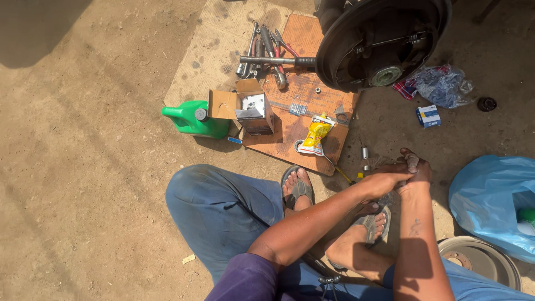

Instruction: The person greases and installs bearings into a wheel hub, uses a hammer and a metal rod to drive components into place, and applies grease from a small yellow packet. They handle various metal washers and spacers during the assembly process.

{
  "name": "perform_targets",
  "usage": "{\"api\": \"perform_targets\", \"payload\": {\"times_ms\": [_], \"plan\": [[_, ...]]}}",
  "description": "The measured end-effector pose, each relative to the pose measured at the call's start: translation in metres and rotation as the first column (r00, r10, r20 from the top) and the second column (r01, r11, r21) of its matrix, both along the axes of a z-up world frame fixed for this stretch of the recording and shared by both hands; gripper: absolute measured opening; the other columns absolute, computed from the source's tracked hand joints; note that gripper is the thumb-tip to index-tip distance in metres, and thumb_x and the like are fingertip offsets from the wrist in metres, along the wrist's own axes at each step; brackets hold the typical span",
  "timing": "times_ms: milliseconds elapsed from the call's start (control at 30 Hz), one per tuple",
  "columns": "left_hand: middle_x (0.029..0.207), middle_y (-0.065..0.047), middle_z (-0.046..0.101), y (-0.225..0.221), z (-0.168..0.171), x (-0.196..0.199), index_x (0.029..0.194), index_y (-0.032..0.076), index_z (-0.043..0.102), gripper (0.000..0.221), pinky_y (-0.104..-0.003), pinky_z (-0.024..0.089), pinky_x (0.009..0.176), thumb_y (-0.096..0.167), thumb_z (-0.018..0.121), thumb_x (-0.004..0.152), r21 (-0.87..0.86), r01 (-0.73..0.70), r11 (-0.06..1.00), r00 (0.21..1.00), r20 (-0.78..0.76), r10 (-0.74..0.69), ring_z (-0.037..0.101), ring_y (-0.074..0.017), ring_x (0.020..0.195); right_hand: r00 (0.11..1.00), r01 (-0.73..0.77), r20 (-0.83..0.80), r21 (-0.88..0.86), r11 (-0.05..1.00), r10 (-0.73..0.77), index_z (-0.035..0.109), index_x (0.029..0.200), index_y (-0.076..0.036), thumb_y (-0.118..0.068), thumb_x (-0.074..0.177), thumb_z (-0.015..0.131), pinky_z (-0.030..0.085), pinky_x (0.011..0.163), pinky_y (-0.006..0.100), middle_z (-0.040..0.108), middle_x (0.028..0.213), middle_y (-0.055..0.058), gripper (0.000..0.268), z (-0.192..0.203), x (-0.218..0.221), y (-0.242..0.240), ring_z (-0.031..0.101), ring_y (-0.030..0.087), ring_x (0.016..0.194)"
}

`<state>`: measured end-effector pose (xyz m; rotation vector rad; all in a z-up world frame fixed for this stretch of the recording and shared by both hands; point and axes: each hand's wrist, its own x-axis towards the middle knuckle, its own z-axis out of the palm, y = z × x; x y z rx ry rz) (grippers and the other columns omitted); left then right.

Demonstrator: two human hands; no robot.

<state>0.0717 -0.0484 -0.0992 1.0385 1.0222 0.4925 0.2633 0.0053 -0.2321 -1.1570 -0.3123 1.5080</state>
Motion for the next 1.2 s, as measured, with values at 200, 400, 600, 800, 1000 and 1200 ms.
{"api": "perform_targets", "payload": {"times_ms": [200, 400, 600, 800, 1000, 1200], "plan": [[0.138, -0.023, 0.067, -0.003, 0.033, -0.012, 0.119, 0.009, 0.073, 0.044, -0.041, 0.052, 0.104, 0.027, 0.078, 0.079, 0.530, -0.360, 0.768, 0.907, 0.007, 0.421, 0.067, -0.0380, 0.124, 0.999, 0.039, 0.016, 0.081, 0.996, -0.040, 0.062, 0.136, -0.002, -0.034, 0.113, 0.048, 0.046, 0.069, 0.030, 0.059, 0.108, 0.012, 0.042, 0.066, -0.029, 0.006, 0.059, 0.023, 0.093], [0.085, -0.022, 0.076, 0.042, 0.025, -0.045, 0.098, 0.003, 0.070, 0.022, -0.045, 0.059, 0.085, 0.023, 0.062, 0.096, 0.430, -0.696, 0.575, 0.676, 0.123, 0.727, 0.078, -0.0346, 0.091, 0.934, -0.315, -0.094, 0.237, 0.919, 0.344, 0.044, 0.153, -0.001, -0.076, 0.096, 0.033, 0.033, 0.124, 0.040, 0.048, 0.159, 0.012, 0.095, 0.174, -0.159, -0.045, 0.047, 0.023, 0.145], [0.096, -0.024, 0.073, 0.072, -0.013, -0.103, 0.107, 0.001, 0.070, 0.031, -0.045, 0.056, 0.080, 0.029, 0.060, 0.096, 0.308, -0.824, 0.474, 0.514, 0.059, 0.856, 0.072, -0.0376, 0.091, 0.847, -0.527, 0.032, 0.173, 0.832, 0.530, 0.047, 0.149, 0.002, -0.064, 0.099, 0.048, 0.041, 0.116, 0.040, 0.054, 0.151, 0.021, 0.083, 0.222, -0.180, -0.051, 0.051, 0.033, 0.141], [0.138, -0.022, 0.058, 0.042, 0.015, -0.057, 0.144, 0.004, 0.054, 0.086, -0.042, 0.041, 0.107, 0.075, 0.026, 0.106, -0.189, -0.517, 0.835, 0.737, 0.398, 0.546, 0.053, -0.0263, 0.124, 0.888, -0.385, 0.380, 0.309, 0.870, 0.258, 0.061, 0.139, -0.006, -0.019, 0.101, 0.070, 0.050, 0.097, 0.030, 0.059, 0.138, 0.010, 0.041, 0.148, -0.147, -0.022, 0.061, 0.019, 0.121], [0.164, -0.019, 0.042, 0.010, 0.001, 0.005, 0.157, 0.004, 0.044, 0.089, -0.039, 0.027, 0.124, 0.075, 0.022, 0.107, -0.087, -0.001, 0.996, 0.882, 0.469, 0.042, 0.041, -0.0331, 0.148, 0.980, 0.193, 0.014, 0.159, 0.968, -0.198, 0.060, 0.109, 0.000, -0.012, 0.107, 0.044, 0.062, 0.083, 0.038, 0.066, 0.108, 0.015, 0.021, 0.100, -0.048, -0.022, 0.068, 0.025, 0.096], [0.149, -0.024, 0.059, 0.051, -0.038, -0.012, 0.145, 0.013, 0.061, 0.055, -0.043, 0.047, 0.115, 0.033, 0.060, 0.094, 0.758, -0.081, 0.647, 0.965, -0.101, 0.240, 0.058, -0.0379, 0.137, 0.978, -0.027, -0.196, 0.211, 0.977, 0.069, 0.063, 0.131, -0.004, -0.033, 0.113, 0.044, 0.056, 0.081, 0.030, 0.068, 0.127, 0.011, 0.039, 0.139, -0.070, -0.017, 0.067, 0.021, 0.112]]}}
